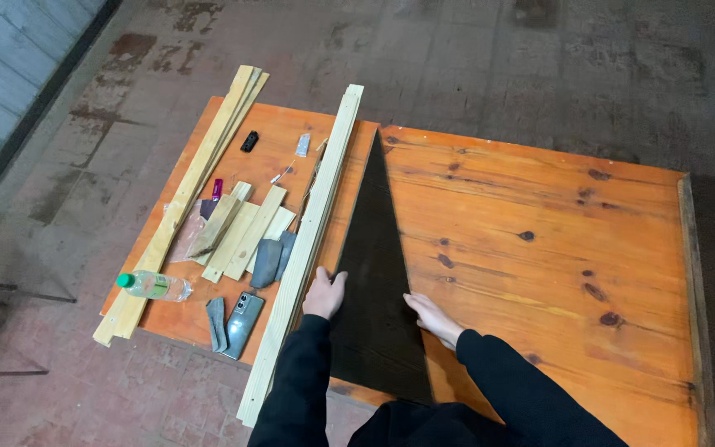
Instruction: The person wipes dark triangular wood panels and the surrounding wooden table surface with a pink cloth. They repeatedly pick up, flip, and reposition the panels while continuing to wipe the table.
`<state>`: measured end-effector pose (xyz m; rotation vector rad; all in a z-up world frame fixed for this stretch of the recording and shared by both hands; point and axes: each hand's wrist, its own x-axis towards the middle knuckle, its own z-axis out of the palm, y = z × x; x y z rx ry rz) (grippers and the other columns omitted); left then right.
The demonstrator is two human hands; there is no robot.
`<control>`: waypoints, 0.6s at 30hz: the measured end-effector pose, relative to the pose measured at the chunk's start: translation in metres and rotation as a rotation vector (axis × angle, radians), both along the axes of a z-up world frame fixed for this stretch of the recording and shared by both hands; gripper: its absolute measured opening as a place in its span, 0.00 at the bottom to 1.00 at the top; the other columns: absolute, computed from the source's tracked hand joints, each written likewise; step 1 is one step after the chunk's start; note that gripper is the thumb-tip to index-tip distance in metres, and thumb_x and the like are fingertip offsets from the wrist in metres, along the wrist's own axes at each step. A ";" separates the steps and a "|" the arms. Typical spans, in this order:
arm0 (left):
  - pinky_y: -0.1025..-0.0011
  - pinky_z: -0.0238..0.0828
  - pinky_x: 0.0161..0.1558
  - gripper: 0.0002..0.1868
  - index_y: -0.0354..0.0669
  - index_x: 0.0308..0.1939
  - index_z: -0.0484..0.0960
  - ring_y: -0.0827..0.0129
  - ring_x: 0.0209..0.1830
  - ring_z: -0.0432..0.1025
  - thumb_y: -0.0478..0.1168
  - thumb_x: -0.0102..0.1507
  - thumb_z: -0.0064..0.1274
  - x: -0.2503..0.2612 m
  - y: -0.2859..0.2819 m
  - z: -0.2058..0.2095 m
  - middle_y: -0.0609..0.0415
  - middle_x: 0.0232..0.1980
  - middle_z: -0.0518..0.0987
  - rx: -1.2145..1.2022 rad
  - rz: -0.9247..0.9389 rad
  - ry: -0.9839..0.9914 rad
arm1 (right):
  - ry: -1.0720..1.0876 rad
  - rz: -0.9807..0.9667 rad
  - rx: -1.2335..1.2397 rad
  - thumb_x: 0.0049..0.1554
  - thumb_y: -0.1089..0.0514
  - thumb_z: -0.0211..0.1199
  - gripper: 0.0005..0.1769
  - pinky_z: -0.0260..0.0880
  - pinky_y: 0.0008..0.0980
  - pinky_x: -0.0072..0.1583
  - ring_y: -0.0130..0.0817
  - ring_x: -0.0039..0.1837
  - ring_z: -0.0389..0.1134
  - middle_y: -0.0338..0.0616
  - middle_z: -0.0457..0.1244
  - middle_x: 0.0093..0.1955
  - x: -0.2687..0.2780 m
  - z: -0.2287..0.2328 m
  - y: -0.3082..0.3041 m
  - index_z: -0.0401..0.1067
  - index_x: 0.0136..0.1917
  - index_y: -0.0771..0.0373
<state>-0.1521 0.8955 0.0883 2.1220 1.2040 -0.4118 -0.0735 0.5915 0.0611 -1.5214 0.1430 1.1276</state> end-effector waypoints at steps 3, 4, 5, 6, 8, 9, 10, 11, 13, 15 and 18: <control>0.43 0.75 0.71 0.40 0.66 0.70 0.75 0.46 0.78 0.79 0.86 0.71 0.45 0.010 -0.014 0.053 0.55 0.74 0.87 -0.135 -0.060 -0.078 | -0.320 0.268 -0.054 0.79 0.25 0.51 0.43 0.39 0.60 0.95 0.58 1.00 0.37 0.58 0.43 1.00 0.004 -0.006 0.003 0.66 0.93 0.52; 0.41 0.75 0.72 0.38 0.61 0.71 0.78 0.41 0.77 0.79 0.81 0.74 0.45 0.016 -0.025 0.067 0.47 0.74 0.87 -0.219 -0.006 -0.216 | -0.268 0.208 0.006 0.79 0.24 0.52 0.46 0.44 0.69 0.91 0.62 0.99 0.38 0.60 0.42 1.00 0.000 0.023 0.008 0.63 0.94 0.55; 0.40 0.76 0.74 0.36 0.56 0.73 0.81 0.37 0.77 0.79 0.77 0.78 0.45 0.021 -0.035 0.082 0.40 0.73 0.88 -0.304 0.049 -0.353 | -0.217 0.147 0.066 0.78 0.23 0.53 0.49 0.49 0.79 0.88 0.66 0.99 0.38 0.62 0.41 1.00 -0.005 0.052 0.013 0.61 0.95 0.58; 0.40 0.76 0.74 0.36 0.56 0.73 0.81 0.37 0.77 0.79 0.77 0.78 0.45 0.028 -0.050 0.067 0.40 0.73 0.88 -0.307 0.043 -0.355 | -0.220 0.141 0.064 0.78 0.23 0.53 0.49 0.49 0.79 0.88 0.66 0.99 0.38 0.62 0.41 1.00 0.001 0.064 0.013 0.61 0.95 0.58; 0.45 0.91 0.48 0.27 0.37 0.69 0.81 0.33 0.61 0.87 0.57 0.85 0.41 0.041 -0.082 0.038 0.21 0.67 0.85 -0.700 0.188 -0.750 | -0.422 0.219 -0.008 0.81 0.31 0.37 0.47 0.32 0.73 0.93 0.77 0.97 0.33 0.78 0.38 0.98 0.011 0.088 0.010 0.51 0.97 0.66; 0.45 0.91 0.48 0.27 0.37 0.69 0.81 0.33 0.61 0.87 0.57 0.85 0.41 0.040 -0.101 0.052 0.21 0.67 0.85 -0.705 0.183 -0.748 | -0.422 0.212 -0.012 0.81 0.31 0.37 0.47 0.32 0.73 0.93 0.77 0.97 0.33 0.78 0.38 0.98 0.010 0.137 0.008 0.51 0.97 0.66; 0.48 0.90 0.52 0.25 0.41 0.70 0.84 0.37 0.64 0.86 0.55 0.85 0.43 0.041 -0.120 0.067 0.26 0.70 0.85 -0.742 0.103 -0.763 | -0.366 0.120 -0.023 0.81 0.31 0.40 0.46 0.36 0.68 0.94 0.67 0.98 0.37 0.71 0.41 0.98 0.011 0.186 0.007 0.53 0.96 0.64; 0.51 0.90 0.55 0.23 0.44 0.70 0.86 0.42 0.67 0.85 0.54 0.85 0.44 0.041 -0.138 0.082 0.32 0.74 0.84 -0.779 0.023 -0.777 | -0.310 0.027 -0.033 0.80 0.31 0.44 0.44 0.40 0.63 0.95 0.56 0.99 0.41 0.64 0.43 0.99 0.011 0.236 0.006 0.55 0.96 0.62; 0.51 0.89 0.58 0.21 0.46 0.73 0.87 0.41 0.71 0.82 0.48 0.84 0.46 0.040 -0.155 0.078 0.34 0.75 0.82 -0.761 -0.086 -0.785 | -0.301 0.081 -0.141 0.75 0.27 0.52 0.46 0.45 0.62 0.93 0.58 0.98 0.46 0.62 0.49 0.97 0.024 0.271 -0.006 0.64 0.92 0.59; 0.50 0.88 0.62 0.20 0.47 0.77 0.88 0.41 0.74 0.78 0.41 0.84 0.47 0.045 -0.168 0.061 0.36 0.76 0.79 -0.739 -0.192 -0.796 | -0.291 0.137 -0.249 0.70 0.22 0.61 0.48 0.51 0.60 0.92 0.59 0.96 0.50 0.61 0.54 0.96 0.064 0.244 -0.023 0.72 0.88 0.55; 0.36 0.73 0.79 0.21 0.50 0.77 0.88 0.28 0.79 0.73 0.44 0.82 0.52 0.040 -0.181 0.019 0.34 0.72 0.82 -0.590 -0.466 -0.862 | -0.401 0.293 -0.443 0.71 0.23 0.64 0.54 0.50 0.61 0.91 0.62 0.96 0.52 0.65 0.55 0.95 0.122 0.145 -0.070 0.67 0.92 0.63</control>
